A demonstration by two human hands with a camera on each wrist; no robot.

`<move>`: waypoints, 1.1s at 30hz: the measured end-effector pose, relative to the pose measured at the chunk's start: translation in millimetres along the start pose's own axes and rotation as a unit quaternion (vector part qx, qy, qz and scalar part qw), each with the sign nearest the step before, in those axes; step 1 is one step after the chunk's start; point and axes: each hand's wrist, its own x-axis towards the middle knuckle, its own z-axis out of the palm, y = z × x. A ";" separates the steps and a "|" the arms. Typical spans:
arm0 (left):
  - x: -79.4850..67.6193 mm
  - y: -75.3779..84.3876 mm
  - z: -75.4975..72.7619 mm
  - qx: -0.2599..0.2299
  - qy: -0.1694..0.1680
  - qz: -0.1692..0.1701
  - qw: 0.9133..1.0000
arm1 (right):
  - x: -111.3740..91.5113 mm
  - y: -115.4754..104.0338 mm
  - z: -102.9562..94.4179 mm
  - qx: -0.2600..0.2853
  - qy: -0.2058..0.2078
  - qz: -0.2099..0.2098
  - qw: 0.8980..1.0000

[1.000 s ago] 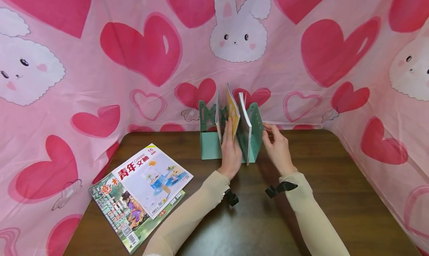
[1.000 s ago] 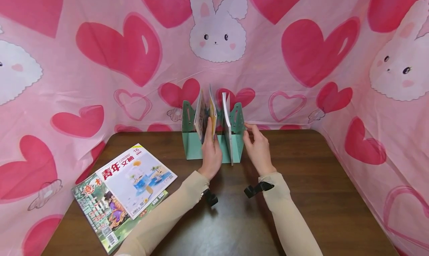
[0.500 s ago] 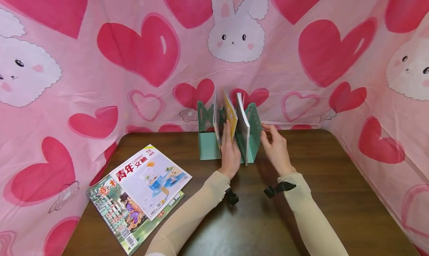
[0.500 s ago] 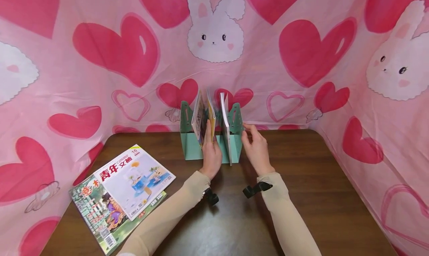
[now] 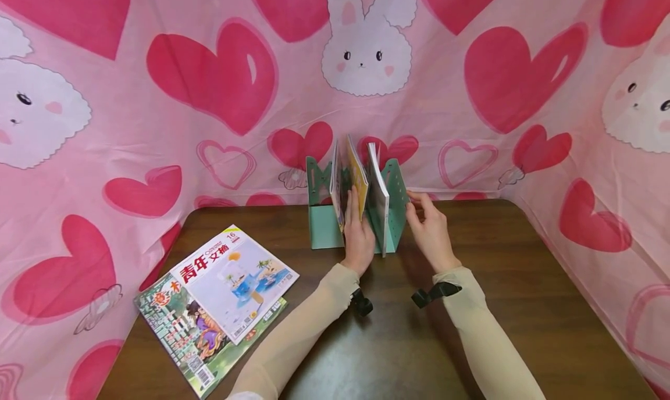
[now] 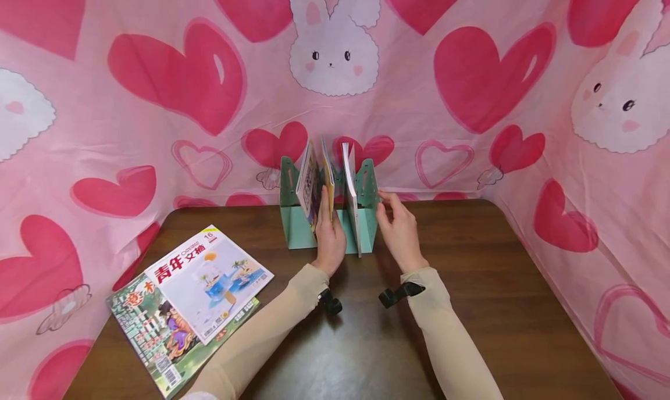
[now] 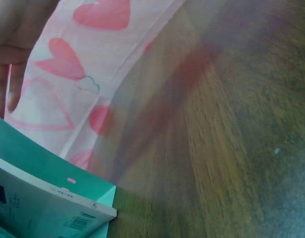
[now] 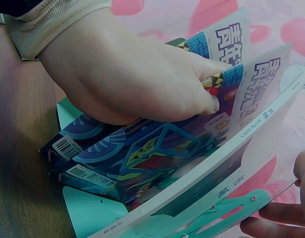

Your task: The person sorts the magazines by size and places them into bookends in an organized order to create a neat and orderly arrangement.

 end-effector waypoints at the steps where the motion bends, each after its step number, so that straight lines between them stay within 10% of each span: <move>1: 0.3 -0.2 -0.2 -0.002 0.000 -0.003 1.000 | 0.1 0.0 0.6 0.001 0.001 -0.001 1.000; 25: -10.9 15.2 -7.0 -0.051 -0.008 -0.084 0.995 | -0.1 -1.7 0.7 0.003 0.007 -0.001 1.000; 33: -13.0 25.0 -15.8 -0.058 -0.010 -0.064 0.996 | 0.4 -1.5 0.4 0.003 0.007 -0.001 1.000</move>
